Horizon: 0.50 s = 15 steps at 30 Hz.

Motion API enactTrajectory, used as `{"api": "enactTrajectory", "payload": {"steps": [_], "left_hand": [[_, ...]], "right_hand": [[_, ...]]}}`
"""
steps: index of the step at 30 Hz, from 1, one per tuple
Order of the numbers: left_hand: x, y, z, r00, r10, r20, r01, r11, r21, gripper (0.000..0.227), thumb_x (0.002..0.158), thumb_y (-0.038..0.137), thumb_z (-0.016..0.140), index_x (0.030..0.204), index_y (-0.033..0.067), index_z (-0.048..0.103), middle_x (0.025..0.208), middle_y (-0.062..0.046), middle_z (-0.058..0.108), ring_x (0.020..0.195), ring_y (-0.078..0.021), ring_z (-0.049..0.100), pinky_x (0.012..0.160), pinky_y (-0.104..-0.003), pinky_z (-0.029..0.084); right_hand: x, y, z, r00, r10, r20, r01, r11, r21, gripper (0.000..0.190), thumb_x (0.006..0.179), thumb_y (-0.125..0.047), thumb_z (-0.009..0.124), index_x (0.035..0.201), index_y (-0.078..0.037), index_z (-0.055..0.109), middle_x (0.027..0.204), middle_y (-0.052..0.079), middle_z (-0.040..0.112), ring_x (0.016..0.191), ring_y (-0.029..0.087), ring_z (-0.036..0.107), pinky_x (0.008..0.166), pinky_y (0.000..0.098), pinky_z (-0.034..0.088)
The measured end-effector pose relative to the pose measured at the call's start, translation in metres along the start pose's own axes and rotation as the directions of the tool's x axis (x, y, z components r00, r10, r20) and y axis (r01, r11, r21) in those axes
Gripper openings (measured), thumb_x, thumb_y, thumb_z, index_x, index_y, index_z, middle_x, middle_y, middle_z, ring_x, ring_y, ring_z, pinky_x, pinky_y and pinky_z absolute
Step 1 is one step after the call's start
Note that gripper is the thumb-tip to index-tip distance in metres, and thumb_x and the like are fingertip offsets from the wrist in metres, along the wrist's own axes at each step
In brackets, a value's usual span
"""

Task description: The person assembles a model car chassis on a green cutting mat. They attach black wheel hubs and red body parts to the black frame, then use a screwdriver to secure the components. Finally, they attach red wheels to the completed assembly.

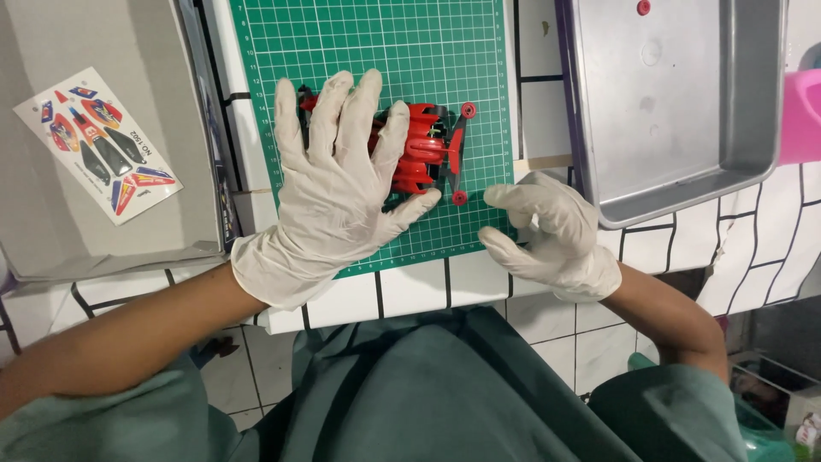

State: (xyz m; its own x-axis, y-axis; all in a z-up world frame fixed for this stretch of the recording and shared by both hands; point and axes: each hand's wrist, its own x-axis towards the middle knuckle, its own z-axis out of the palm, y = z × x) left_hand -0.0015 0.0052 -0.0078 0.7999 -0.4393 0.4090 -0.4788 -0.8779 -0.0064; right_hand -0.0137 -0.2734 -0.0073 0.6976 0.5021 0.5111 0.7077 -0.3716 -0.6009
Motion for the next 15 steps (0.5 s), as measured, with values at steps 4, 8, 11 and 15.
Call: {"api": "enactTrajectory", "payload": {"steps": [4, 8, 11, 15], "left_hand": [[-0.001, 0.000, -0.002, 0.997, 0.041, -0.069, -0.037, 0.998, 0.055, 0.090, 0.091, 0.086, 0.078, 0.142, 0.0121, 0.069, 0.135, -0.016, 0.066, 0.125, -0.0377, 0.062, 0.115, -0.072, 0.026], [0.002, -0.004, 0.001, 0.989, 0.128, -0.076, -0.127, 0.992, 0.027, 0.080, 0.097, 0.082, 0.075, 0.143, 0.0160, 0.077, 0.134, -0.008, 0.070, 0.125, -0.0312, 0.063, 0.119, -0.077, 0.014], [0.009, -0.007, -0.005, 0.975, 0.222, -0.022, -0.222, 0.960, -0.170, 0.079, 0.096, 0.070, 0.073, 0.149, 0.0114, 0.073, 0.142, -0.009, 0.071, 0.131, -0.0425, 0.064, 0.110, -0.086, 0.005], [0.014, -0.006, -0.008, 0.957, 0.285, 0.061, -0.210, 0.820, -0.533, 0.063, 0.102, 0.050, 0.053, 0.152, 0.0120, 0.057, 0.151, -0.008, 0.063, 0.148, -0.0552, 0.038, 0.105, -0.086, -0.011]], "right_hand": [[0.022, -0.012, -0.025, 1.000, -0.013, -0.028, 0.017, 0.990, 0.140, 0.049, 0.093, 0.017, 0.058, 0.137, -0.004, 0.054, 0.071, -0.004, 0.042, 0.057, 0.008, 0.038, 0.056, 0.0251, 0.037], [0.039, 0.021, -0.091, 0.987, 0.144, -0.077, -0.164, 0.841, -0.515, 0.022, 0.103, 0.021, 0.069, 0.124, 0.015, 0.072, 0.101, 0.022, 0.076, 0.089, 0.030, 0.074, 0.081, 0.0380, 0.062], [0.061, 0.080, -0.129, 0.864, 0.502, -0.039, -0.424, 0.683, -0.595, 0.026, 0.104, 0.004, 0.073, 0.131, 0.006, 0.071, 0.115, 0.018, 0.077, 0.096, 0.024, 0.075, 0.084, 0.0321, 0.060], [0.073, 0.130, -0.125, 0.675, 0.736, -0.049, -0.671, 0.585, -0.455, 0.034, 0.103, -0.013, 0.064, 0.134, -0.001, 0.069, 0.125, 0.013, 0.072, 0.093, 0.024, 0.064, 0.082, 0.0376, 0.050]]}}
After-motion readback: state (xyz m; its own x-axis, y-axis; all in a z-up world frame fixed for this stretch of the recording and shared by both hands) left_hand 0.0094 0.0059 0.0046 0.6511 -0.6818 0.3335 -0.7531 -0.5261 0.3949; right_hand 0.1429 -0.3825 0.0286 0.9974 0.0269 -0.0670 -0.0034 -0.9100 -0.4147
